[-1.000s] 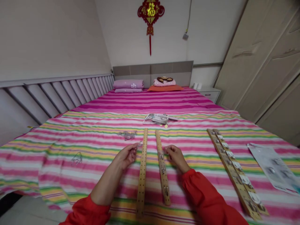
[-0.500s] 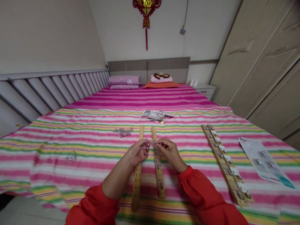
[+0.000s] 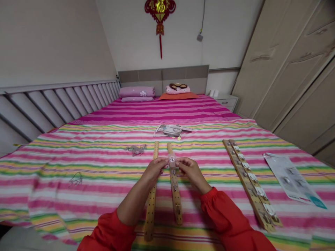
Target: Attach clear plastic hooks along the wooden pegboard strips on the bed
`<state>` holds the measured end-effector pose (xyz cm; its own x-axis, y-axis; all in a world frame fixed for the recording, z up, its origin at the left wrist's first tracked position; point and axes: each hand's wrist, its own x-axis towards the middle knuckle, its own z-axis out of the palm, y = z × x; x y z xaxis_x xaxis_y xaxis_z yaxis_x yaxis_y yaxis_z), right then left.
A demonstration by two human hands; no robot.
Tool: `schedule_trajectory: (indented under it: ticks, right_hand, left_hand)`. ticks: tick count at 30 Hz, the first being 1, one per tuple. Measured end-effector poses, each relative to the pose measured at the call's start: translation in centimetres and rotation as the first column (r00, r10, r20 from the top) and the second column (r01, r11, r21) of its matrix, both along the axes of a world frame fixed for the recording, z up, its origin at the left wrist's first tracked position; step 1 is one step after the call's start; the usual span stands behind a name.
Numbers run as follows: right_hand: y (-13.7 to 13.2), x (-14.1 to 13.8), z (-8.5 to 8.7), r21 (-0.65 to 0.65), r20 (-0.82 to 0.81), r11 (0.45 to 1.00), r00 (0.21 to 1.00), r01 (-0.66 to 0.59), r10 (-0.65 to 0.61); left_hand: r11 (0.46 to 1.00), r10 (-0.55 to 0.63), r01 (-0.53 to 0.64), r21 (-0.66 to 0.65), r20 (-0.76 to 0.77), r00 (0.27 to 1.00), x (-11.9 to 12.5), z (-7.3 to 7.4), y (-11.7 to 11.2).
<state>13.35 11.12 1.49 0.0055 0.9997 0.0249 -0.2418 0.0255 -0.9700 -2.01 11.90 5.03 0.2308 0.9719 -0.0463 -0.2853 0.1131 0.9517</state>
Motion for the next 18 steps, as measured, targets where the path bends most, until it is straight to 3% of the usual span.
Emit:
schedule_trajectory:
  ticks: [9, 14, 18]
  right_hand:
    - [-0.7, 0.3, 0.5, -0.028, -0.01, 0.997, 0.998, -0.067, 0.067]
    - [-0.7, 0.5, 0.7, 0.002, -0.037, 0.999, 0.998, 0.05, -0.05]
    - [-0.6, 0.3, 0.6, 0.004, -0.085, 0.998, 0.995, -0.055, 0.055]
  left_hand:
    - [0.984, 0.111, -0.131, -0.118, -0.163, 0.98, -0.1, -1.2, 0.0]
    - [0.967, 0.077, -0.069, -0.246, 0.023, 0.997, 0.4, -0.6, -0.2]
    - [0.954, 0.006, 0.015, -0.3, 0.07, 0.998, 0.7, -0.3, -0.2]
